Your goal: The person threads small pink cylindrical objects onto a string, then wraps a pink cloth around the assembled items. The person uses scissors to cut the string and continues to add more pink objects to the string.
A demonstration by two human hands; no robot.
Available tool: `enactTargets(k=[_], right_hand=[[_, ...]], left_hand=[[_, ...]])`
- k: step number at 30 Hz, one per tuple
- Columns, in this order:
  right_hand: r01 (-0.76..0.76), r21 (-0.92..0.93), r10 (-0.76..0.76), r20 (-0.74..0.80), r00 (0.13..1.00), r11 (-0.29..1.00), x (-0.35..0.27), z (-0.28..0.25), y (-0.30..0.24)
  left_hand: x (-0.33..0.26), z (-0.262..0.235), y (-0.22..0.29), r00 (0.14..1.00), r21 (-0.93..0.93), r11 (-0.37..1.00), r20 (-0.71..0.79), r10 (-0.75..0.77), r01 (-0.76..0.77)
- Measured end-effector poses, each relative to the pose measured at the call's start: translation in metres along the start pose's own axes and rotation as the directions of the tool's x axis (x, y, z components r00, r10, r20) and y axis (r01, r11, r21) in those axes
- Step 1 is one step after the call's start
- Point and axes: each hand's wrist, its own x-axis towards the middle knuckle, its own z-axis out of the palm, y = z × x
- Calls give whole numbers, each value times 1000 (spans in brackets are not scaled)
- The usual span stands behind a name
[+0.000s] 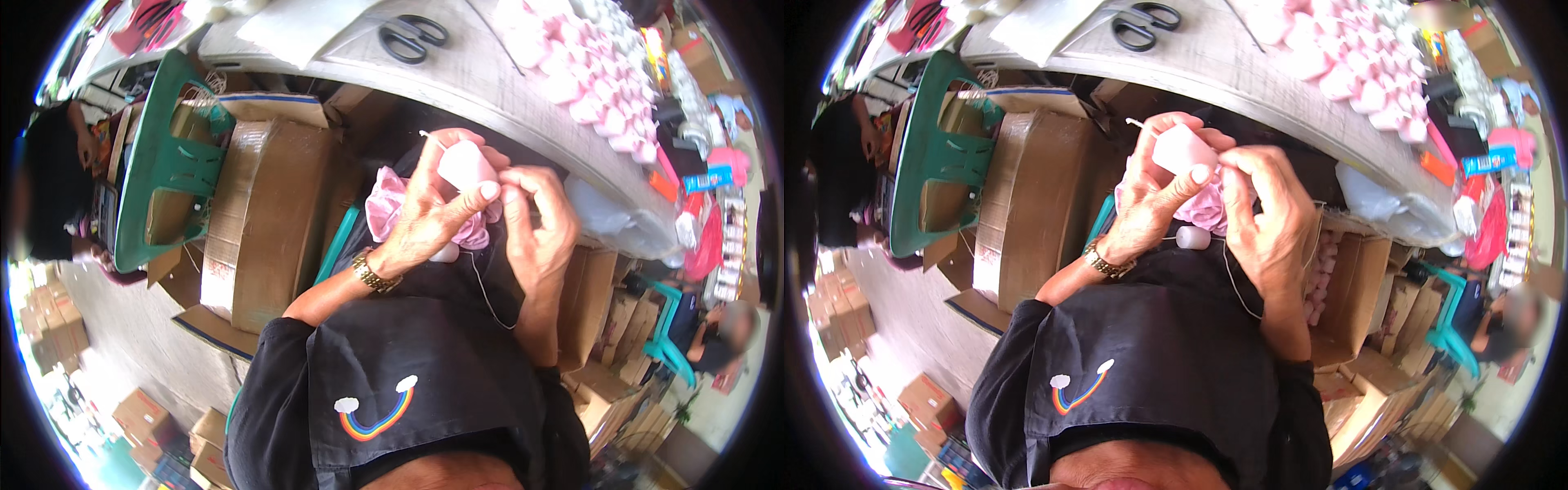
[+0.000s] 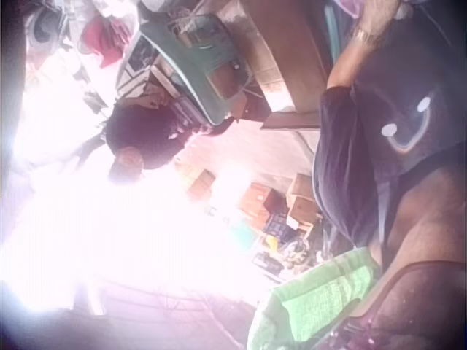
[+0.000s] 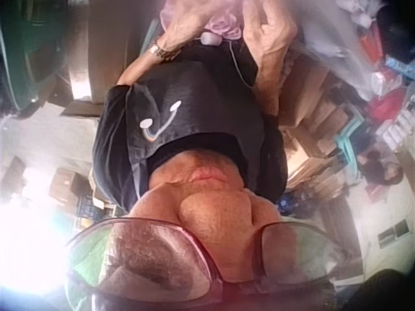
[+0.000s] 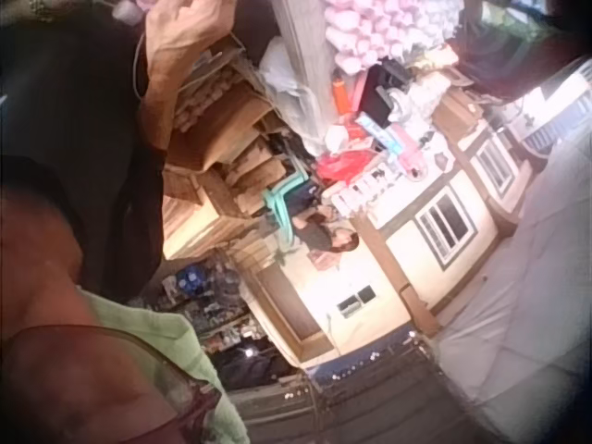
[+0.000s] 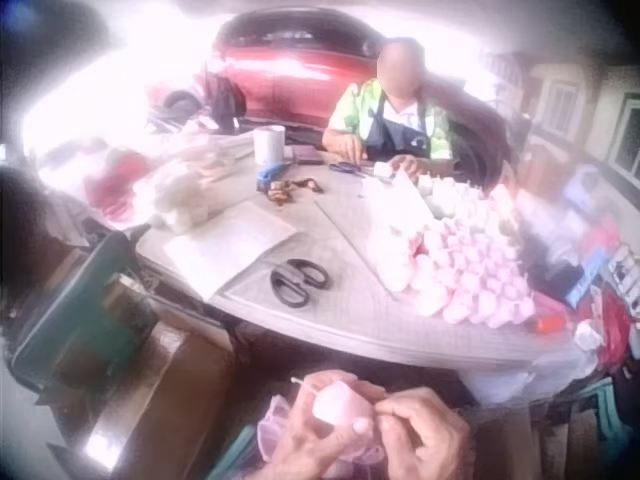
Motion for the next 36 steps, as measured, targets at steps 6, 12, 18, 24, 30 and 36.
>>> enactTargets(k=[6, 12, 18, 24, 30, 36], right_hand=[[258, 111, -267, 73, 961, 960, 22, -4, -5], [-116, 775, 139, 36, 990, 621, 2, -72, 11], [242, 945, 492, -321, 809, 219, -96, -290, 49], [220, 102, 144, -972, -185, 970, -289, -425, 99], [-549, -676, 95, -668, 738, -492, -331, -273, 230], [-526, -773, 696, -156, 701, 356, -312, -89, 337]], left_hand=[[-2, 1, 3, 992, 566, 822, 124, -9, -63], [-6, 19, 19, 918, 753, 657, 287, -272, -41], [-7, 11, 12, 755, 808, 399, 568, -329, -433], [-6, -3, 23, 749, 898, 233, 440, -495, -373], [-6, 13, 0, 572, 851, 356, 524, -632, -386], [6, 26, -17, 731, 869, 237, 494, -471, -434]])
